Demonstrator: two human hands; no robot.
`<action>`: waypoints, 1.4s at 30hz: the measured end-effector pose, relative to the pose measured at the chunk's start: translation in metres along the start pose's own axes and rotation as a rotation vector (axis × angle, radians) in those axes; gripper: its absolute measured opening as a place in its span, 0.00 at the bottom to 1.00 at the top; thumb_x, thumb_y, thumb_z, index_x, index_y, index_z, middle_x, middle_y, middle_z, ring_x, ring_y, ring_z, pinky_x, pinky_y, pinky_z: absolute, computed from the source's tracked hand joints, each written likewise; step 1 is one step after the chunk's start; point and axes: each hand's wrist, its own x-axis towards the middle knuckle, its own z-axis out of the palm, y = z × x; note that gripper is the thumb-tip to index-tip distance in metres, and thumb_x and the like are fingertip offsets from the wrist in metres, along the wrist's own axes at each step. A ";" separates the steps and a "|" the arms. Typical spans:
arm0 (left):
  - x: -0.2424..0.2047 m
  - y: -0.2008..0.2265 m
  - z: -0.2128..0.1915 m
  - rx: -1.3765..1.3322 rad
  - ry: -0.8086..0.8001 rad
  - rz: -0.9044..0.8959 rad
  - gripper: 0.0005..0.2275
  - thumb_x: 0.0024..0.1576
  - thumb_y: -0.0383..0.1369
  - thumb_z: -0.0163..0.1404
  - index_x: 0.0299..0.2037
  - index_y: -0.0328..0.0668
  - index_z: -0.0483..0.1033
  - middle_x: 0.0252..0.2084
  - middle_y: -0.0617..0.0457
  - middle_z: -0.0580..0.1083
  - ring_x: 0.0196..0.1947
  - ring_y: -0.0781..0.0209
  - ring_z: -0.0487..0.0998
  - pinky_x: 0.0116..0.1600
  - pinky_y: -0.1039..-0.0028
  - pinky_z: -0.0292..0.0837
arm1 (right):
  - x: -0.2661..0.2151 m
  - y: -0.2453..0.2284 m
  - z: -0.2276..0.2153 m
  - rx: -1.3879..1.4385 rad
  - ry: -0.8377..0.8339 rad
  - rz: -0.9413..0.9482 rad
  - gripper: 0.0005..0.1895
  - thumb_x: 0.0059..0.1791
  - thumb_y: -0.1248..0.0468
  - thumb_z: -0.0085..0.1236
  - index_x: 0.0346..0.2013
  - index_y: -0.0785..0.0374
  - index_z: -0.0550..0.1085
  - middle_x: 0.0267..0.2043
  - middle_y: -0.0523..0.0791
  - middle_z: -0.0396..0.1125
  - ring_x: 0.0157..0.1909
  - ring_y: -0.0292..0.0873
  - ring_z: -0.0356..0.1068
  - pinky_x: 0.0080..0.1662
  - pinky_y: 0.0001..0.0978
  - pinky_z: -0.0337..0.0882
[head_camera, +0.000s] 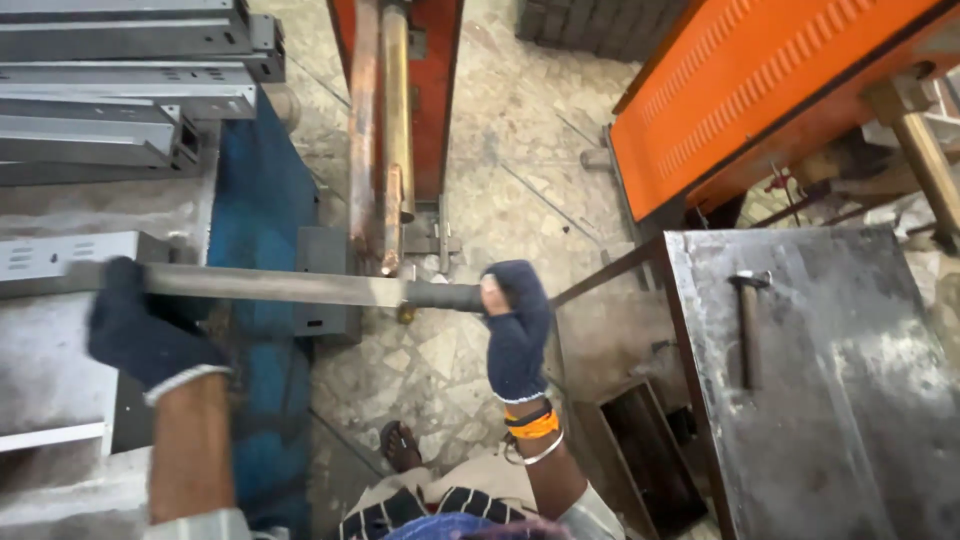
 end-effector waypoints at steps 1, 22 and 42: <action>0.005 0.011 0.004 -0.065 -0.015 0.058 0.07 0.59 0.33 0.63 0.34 0.37 0.82 0.34 0.50 0.79 0.32 0.57 0.82 0.42 0.67 0.82 | -0.007 -0.010 0.004 -0.030 -0.092 0.041 0.01 0.53 0.69 0.56 0.38 0.60 0.73 0.34 0.35 0.64 0.35 0.30 0.60 0.36 0.23 0.63; -0.093 -0.028 0.051 0.405 -0.473 0.111 0.13 0.63 0.35 0.60 0.48 0.31 0.77 0.39 0.48 0.75 0.34 0.60 0.74 0.37 0.69 0.72 | 0.054 0.018 -0.104 -0.098 0.490 -0.169 0.08 0.57 0.62 0.58 0.36 0.61 0.72 0.33 0.38 0.65 0.34 0.35 0.63 0.37 0.29 0.65; -0.057 -0.025 0.044 0.199 -0.280 -0.273 0.05 0.58 0.35 0.59 0.38 0.46 0.79 0.33 0.60 0.76 0.27 0.68 0.77 0.32 0.73 0.75 | 0.007 -0.010 -0.041 -0.080 0.532 -0.304 0.08 0.59 0.61 0.56 0.43 0.65 0.71 0.40 0.40 0.66 0.41 0.34 0.65 0.44 0.28 0.69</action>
